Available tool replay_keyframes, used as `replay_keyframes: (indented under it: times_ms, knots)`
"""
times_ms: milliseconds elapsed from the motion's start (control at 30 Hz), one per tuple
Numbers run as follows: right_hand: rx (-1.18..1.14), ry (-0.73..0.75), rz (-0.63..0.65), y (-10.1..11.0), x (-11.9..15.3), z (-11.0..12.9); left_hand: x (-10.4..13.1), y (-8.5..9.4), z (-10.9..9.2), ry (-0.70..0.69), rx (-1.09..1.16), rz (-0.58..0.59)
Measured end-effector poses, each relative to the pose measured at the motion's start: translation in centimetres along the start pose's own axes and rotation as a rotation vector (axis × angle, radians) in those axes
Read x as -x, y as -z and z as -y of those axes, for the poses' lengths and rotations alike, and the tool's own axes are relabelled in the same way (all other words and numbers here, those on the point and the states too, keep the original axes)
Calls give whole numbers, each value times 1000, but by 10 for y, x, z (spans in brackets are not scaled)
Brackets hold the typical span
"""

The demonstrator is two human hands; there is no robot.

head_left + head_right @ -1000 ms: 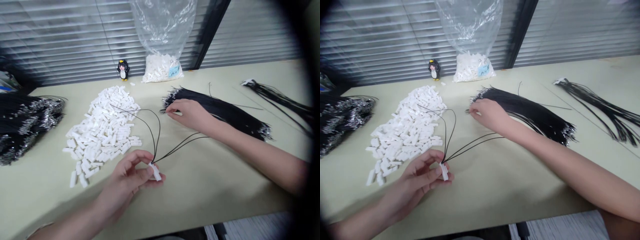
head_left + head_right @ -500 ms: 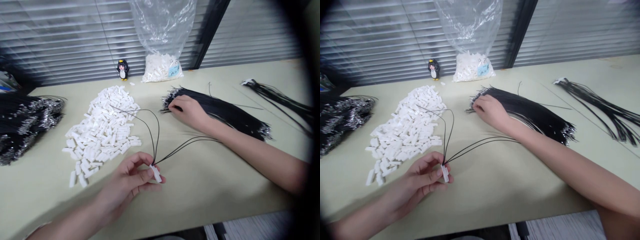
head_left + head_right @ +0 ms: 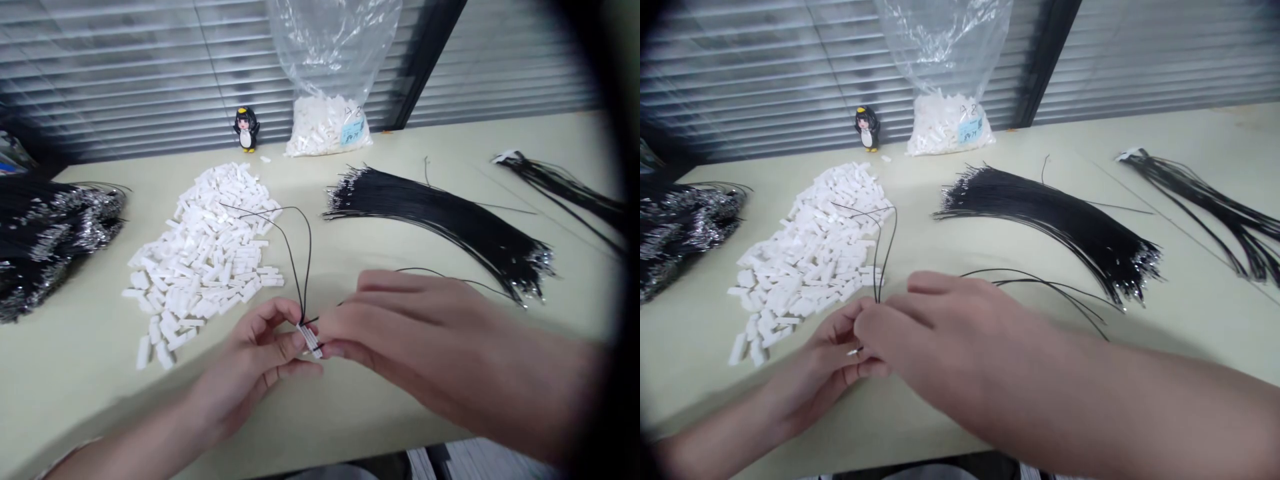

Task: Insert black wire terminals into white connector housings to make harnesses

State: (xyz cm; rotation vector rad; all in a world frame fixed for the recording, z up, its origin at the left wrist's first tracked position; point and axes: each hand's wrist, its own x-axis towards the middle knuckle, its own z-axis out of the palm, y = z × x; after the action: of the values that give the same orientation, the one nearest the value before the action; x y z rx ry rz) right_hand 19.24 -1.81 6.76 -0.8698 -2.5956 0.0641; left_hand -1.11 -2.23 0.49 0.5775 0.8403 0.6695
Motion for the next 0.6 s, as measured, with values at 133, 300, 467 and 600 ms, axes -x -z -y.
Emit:
replay_keyframes:
  times_ms: [133,300,467,600]
  knots:
    - [279,103,-23,-9,4,6,1,0,0,-26,35,33]
    - [339,66,44,-17,0,5,1,-1,0,-67,5,15]
    - [344,64,32,-21,-1,4,1,-1,1,-105,-29,12]
    - [380,77,19,-23,1,4,1,0,2,-121,-30,26]
